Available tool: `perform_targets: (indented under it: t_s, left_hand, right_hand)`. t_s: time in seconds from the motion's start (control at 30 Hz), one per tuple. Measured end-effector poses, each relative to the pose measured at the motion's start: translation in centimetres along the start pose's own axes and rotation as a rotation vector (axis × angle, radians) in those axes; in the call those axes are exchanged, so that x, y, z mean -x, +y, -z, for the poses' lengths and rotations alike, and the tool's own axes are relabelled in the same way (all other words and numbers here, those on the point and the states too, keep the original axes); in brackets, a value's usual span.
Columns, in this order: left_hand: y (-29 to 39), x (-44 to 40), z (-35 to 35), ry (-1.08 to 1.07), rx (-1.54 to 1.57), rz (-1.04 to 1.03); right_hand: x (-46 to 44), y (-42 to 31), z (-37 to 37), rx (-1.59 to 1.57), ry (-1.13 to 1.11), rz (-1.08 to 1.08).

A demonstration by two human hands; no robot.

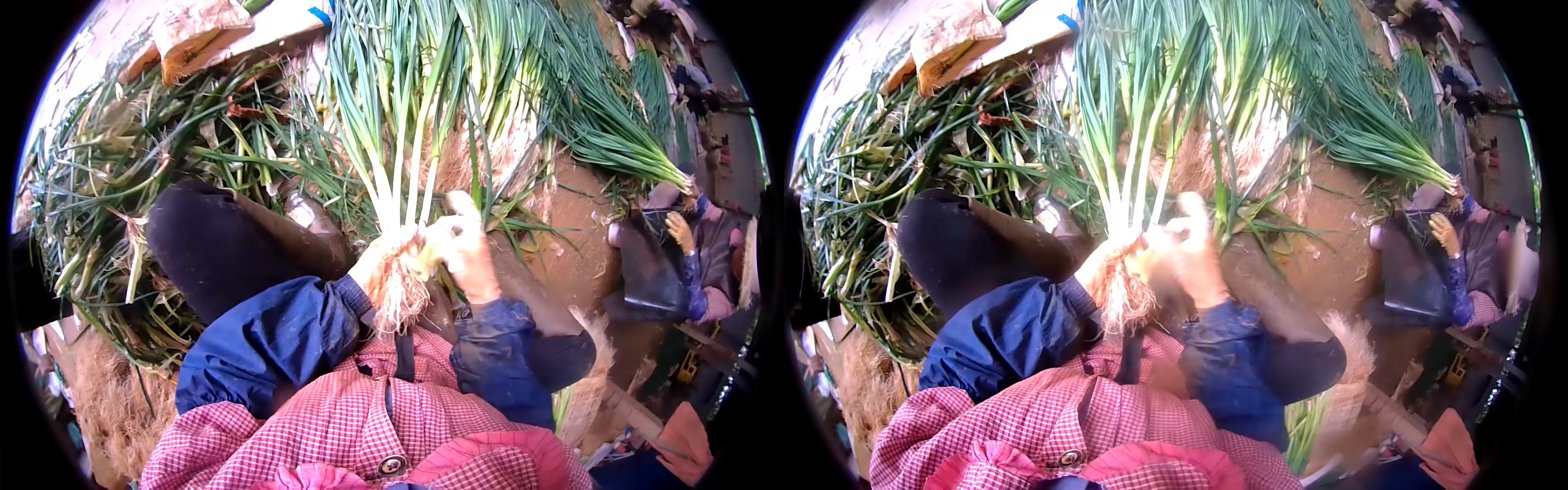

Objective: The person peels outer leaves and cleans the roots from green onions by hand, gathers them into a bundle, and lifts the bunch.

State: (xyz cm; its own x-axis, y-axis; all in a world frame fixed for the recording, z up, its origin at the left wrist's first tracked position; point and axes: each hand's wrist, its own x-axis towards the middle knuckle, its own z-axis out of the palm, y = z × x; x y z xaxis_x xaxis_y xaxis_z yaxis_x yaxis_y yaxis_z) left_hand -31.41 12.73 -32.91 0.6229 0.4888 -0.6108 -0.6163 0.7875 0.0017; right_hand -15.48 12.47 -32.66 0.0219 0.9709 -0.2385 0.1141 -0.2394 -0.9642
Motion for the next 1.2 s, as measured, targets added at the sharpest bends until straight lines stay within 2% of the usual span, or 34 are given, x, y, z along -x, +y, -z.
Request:
perform_targets:
  t_s: [0.03, 0.07, 0.1, 0.13, 0.17, 0.2, 0.23, 0.27, 0.33, 0.37, 0.4, 0.43, 0.47, 0.53, 0.57, 0.6, 0.67, 0.7, 0.73, 0.77, 0.8, 0.83, 0.93, 0.97, 1.0, 1.03, 1.07, 1.1, 1.13, 1.2]
  left_hand:
    - [-0.1, -0.7, 0.7, -0.031, 0.011, -0.027]
    - [0.0, -1.1, 1.1, -0.035, 0.001, -0.038]
    - [0.0, -1.4, 1.4, 0.056, -0.011, -0.084]
    - [-0.3, -1.8, 1.9, 0.148, -0.019, -0.124]
    - [-0.5, -2.1, 2.3, 0.125, -0.030, -0.096]
    - [-0.4, -2.1, 2.8, 0.063, -0.059, -0.026]
    - [-0.6, -2.3, 3.5, 0.026, -0.062, -0.022]
    - [-0.8, -2.7, 3.9, -0.015, -0.072, -0.021]
    - [-1.0, -1.8, 2.4, -0.010, -0.077, -0.035]
    - [-1.0, -1.0, 0.8, -0.039, -0.047, -0.107]
    - [-0.9, -0.6, -0.2, -0.070, -0.013, -0.183]
    - [-0.7, -2.3, 3.5, -0.046, 0.001, -0.077]
    - [-0.3, -2.0, 2.9, -0.047, 0.001, -0.090]
    - [0.0, -1.0, 1.6, -0.218, 0.153, 0.023]
    - [0.0, -1.9, 2.8, -0.116, 0.040, -0.012]
    - [0.0, -2.7, 3.9, -0.011, -0.076, -0.035]
    - [-0.1, -3.2, 4.2, 0.108, -0.029, -0.088]
    - [0.2, -2.2, 2.8, 0.106, -0.048, -0.013]
    - [0.1, -2.4, 3.3, 0.086, -0.042, -0.023]
    - [-0.2, -2.5, 2.9, 0.077, -0.053, -0.061]
    - [-0.3, -2.3, 2.7, 0.079, -0.061, -0.095]
    - [-0.8, -3.1, 4.6, 0.007, -0.103, -0.081]
    - [0.2, 0.4, 1.6, 0.116, -0.280, -0.129]
    - [0.4, 1.6, 0.0, 0.157, -0.213, -0.175]
    - [0.7, 2.0, 0.8, 0.211, -0.276, -0.213]
    - [0.9, 2.0, 1.2, 0.233, -0.324, -0.235]
    - [0.7, 1.6, 1.6, 0.255, -0.366, -0.254]
    - [0.1, 0.5, 1.6, 0.206, -0.208, -0.184]
    - [-0.3, -0.5, 1.7, 0.156, -0.059, -0.114]
    - [0.7, 0.4, 1.9, 0.081, -0.042, 0.036]
  right_hand:
    - [-0.1, -0.1, -0.5, 0.293, -0.173, 0.080]
    - [0.6, -0.9, -0.5, 0.230, -0.242, -0.042]
    - [1.3, -1.9, -0.6, 0.175, -0.303, -0.168]
    - [2.8, -3.5, -0.3, -0.250, -0.243, -0.491]
    - [3.7, -5.4, -0.1, -0.164, -0.180, -0.449]
    - [3.8, -5.0, 1.2, -0.297, -0.074, -0.523]
    - [3.4, -4.9, 1.4, -0.471, 0.028, -0.437]
    - [3.2, -5.1, 1.3, -0.493, 0.040, -0.376]
    - [2.5, -3.9, 0.4, -0.308, -0.012, -0.303]
    - [2.0, -1.8, -0.4, -0.203, -0.033, -0.236]
    - [1.7, 1.5, -1.2, -0.053, -0.024, -0.085]
    - [1.4, 3.6, -1.9, 0.084, 0.016, 0.069]
    - [1.4, 1.8, -2.2, 0.229, 0.049, 0.090]
    - [3.0, -4.6, -2.7, -0.197, 0.045, -0.202]
    - [3.9, -6.0, -2.1, -0.387, 0.034, -0.060]
    - [4.2, -8.7, -1.2, -0.338, 0.011, 0.099]
    - [4.1, -9.7, 2.0, -0.087, 0.162, -0.105]
    - [3.7, -7.1, 3.1, 0.125, 0.173, -0.082]
    - [2.8, -2.1, 4.3, 0.342, 0.180, -0.051]
    - [2.6, 3.0, 5.5, 0.446, 0.109, -0.112]
    - [1.4, 0.4, 3.5, 0.124, 0.067, -0.411]
    - [0.2, -0.1, 2.0, -0.097, -0.142, -0.509]
    - [-2.5, 4.5, -1.7, 0.350, -0.145, 0.070]
    - [-3.3, 5.0, -1.8, -0.004, 0.007, -0.185]
    - [-3.7, 5.8, -1.9, -0.360, 0.154, -0.446]
    - [-3.7, 6.7, -1.2, -0.382, 0.115, -0.405]
    - [-3.6, 4.1, -1.5, -0.191, -0.053, -0.378]
    - [-3.1, 2.3, -2.1, 0.047, -0.157, -0.356]
    - [-3.5, 4.1, -2.1, 0.216, -0.246, -0.174]
    - [-4.3, 6.2, -2.4, 0.557, -0.316, 0.233]
